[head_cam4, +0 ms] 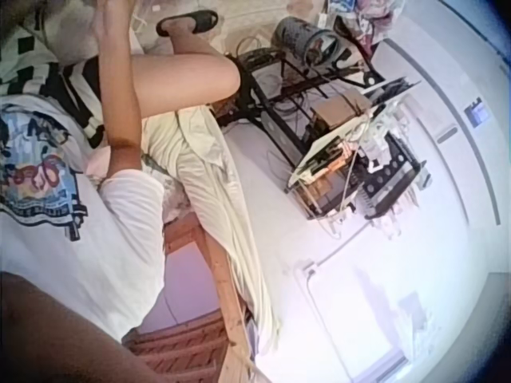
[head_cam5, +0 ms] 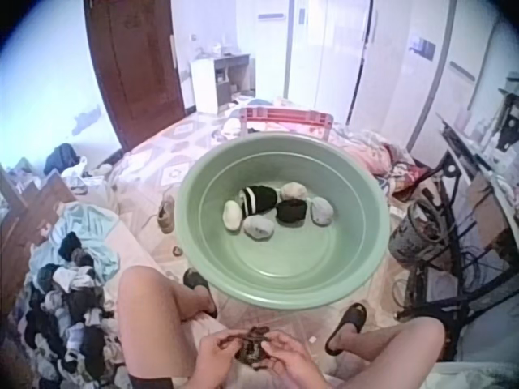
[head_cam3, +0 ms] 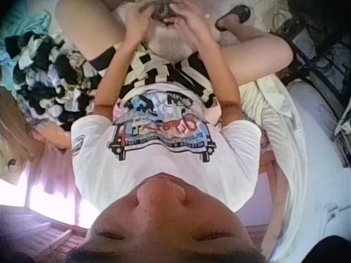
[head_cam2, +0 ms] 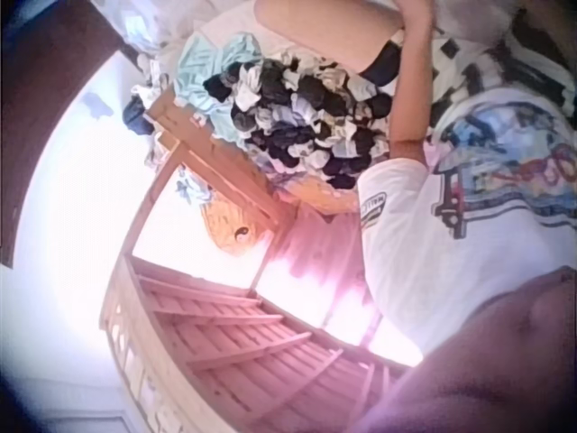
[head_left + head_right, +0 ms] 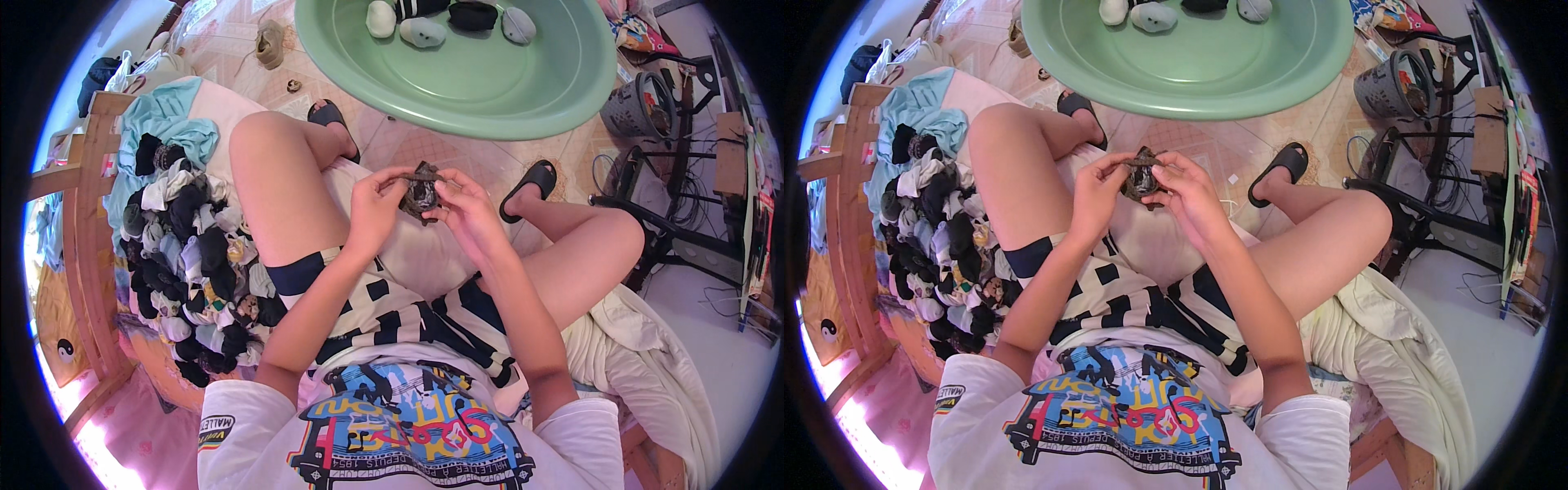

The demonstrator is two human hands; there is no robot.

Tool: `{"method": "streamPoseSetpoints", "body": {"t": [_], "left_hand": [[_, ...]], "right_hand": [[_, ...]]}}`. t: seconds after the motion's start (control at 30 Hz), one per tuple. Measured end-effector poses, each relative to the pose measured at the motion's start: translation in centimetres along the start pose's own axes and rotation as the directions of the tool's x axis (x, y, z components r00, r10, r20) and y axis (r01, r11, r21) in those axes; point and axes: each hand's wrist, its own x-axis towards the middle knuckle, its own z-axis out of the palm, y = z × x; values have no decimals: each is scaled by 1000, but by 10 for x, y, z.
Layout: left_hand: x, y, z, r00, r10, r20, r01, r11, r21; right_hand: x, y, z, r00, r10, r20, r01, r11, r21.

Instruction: The person folds pairs of socks together by hand, rolling the opening of one sock over the other, and places each finished pair into a green basin while sitting on a bed.

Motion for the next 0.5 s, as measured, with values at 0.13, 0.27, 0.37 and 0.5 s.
{"method": "streamPoseSetpoints", "body": {"t": [0.13,0.27,0.37,0.5], "left_hand": [[2,9,1,972,-235,1,216,894,-392],[2,12,0,970,-208,125,241,771,-589],[1,16,-5,969,-90,232,230,680,-696],[-1,25,-7,976,36,216,152,598,-787]], "right_hand": [[10,5,-5,1000,26,-16,-25,999,23],[11,9,2,999,30,-27,-28,997,74],[10,4,2,994,33,108,-45,993,107],[10,-8,9,991,14,133,-2,996,-91]]}}
